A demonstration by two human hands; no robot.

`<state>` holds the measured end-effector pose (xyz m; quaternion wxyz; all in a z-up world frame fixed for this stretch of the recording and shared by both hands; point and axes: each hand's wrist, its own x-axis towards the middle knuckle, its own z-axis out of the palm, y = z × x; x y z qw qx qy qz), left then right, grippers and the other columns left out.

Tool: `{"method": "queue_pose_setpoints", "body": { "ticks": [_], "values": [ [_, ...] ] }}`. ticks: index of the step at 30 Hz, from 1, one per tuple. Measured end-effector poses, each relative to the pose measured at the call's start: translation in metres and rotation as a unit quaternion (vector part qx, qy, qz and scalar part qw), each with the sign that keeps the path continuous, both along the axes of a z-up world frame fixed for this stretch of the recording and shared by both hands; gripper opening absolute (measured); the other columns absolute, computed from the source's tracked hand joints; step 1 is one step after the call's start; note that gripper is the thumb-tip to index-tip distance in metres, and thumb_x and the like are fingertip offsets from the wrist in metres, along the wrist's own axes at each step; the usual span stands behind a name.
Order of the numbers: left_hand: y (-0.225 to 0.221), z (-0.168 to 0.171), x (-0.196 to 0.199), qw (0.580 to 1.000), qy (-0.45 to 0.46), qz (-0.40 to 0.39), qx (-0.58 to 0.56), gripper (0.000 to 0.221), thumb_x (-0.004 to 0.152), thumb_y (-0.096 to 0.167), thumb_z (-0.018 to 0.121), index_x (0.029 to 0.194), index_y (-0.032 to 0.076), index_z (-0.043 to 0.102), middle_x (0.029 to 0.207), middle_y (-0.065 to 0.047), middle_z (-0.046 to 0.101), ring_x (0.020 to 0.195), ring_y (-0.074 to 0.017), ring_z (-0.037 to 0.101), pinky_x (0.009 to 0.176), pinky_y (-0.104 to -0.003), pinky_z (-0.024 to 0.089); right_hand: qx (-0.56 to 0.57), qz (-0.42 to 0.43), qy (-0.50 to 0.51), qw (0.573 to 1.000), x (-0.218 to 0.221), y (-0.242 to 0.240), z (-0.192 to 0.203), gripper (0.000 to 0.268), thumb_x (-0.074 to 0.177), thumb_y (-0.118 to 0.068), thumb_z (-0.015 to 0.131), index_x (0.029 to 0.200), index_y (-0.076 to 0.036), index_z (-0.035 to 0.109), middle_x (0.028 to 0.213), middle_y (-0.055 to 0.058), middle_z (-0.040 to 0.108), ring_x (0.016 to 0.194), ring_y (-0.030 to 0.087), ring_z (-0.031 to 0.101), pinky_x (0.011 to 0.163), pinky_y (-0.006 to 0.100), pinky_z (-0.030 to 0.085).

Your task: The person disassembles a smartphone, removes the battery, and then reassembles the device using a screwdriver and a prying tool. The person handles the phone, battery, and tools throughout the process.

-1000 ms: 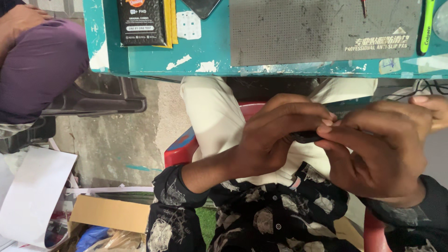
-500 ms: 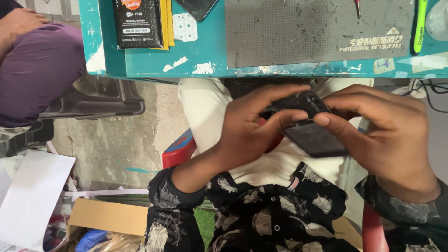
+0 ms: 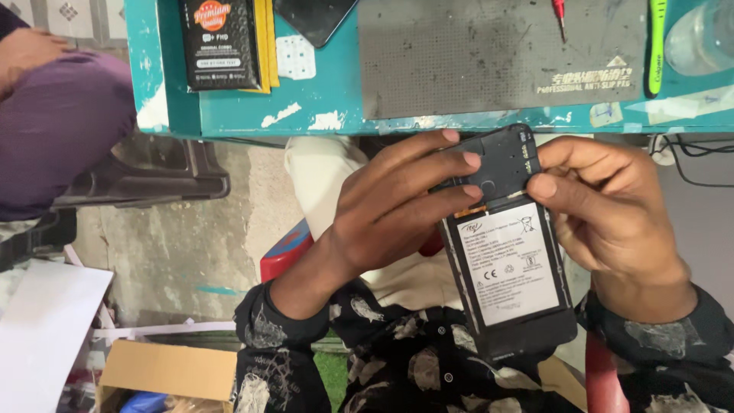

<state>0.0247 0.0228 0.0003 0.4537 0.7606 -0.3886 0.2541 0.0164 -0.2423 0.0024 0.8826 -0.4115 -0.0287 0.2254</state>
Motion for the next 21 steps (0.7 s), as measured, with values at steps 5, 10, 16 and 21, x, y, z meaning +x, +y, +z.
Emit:
{"method": "queue_pose_setpoints", "body": {
  "ticks": [5, 10, 16, 21],
  "values": [
    [0.004, -0.004, -0.006, 0.998, 0.039, -0.038, -0.042, 0.033, 0.093, 0.010, 0.083, 0.122, 0.004, 0.068, 0.136, -0.011, 0.063, 0.125, -0.0312, 0.068, 0.107, -0.041, 0.063, -0.200, -0.038, -0.105, 0.973, 0.001, 0.006, -0.001, 0.023, 0.113, -0.008, 0.055, 0.115, 0.011, 0.068, 0.090, 0.011, 0.071, 0.070, 0.007, 0.062, 0.062, 0.018, 0.048],
    [0.008, -0.005, -0.011, 0.997, 0.065, -0.013, -0.047, 0.034, 0.095, 0.006, 0.084, 0.124, 0.003, 0.068, 0.139, -0.012, 0.064, 0.124, -0.0280, 0.070, 0.108, -0.037, 0.063, -0.411, -0.107, -0.285, 0.860, -0.002, 0.030, 0.011, 0.028, 0.096, -0.005, 0.067, 0.122, 0.005, 0.060, 0.110, 0.010, 0.066, 0.091, 0.010, 0.064, 0.076, 0.020, 0.054],
    [-0.004, -0.011, -0.009, 0.990, 0.089, -0.034, -0.107, 0.035, 0.092, 0.005, 0.086, 0.121, 0.002, 0.066, 0.132, -0.015, 0.067, 0.123, -0.0284, 0.071, 0.103, -0.035, 0.063, -0.459, -0.201, -0.584, 0.639, 0.008, 0.040, 0.026, 0.040, 0.081, 0.004, 0.086, 0.109, 0.004, 0.057, 0.111, 0.020, 0.058, 0.106, 0.031, 0.066, 0.087, 0.037, 0.062],
    [-0.011, -0.015, -0.011, 0.985, 0.111, -0.049, -0.126, 0.036, 0.094, 0.001, 0.086, 0.122, 0.003, 0.065, 0.130, -0.015, 0.068, 0.118, -0.0252, 0.072, 0.101, -0.032, 0.064, -0.476, -0.158, -0.624, 0.598, 0.005, 0.030, 0.030, 0.032, 0.073, -0.007, 0.091, 0.095, -0.001, 0.068, 0.100, 0.016, 0.067, 0.100, 0.037, 0.067, 0.084, 0.044, 0.059]
  ]
}}
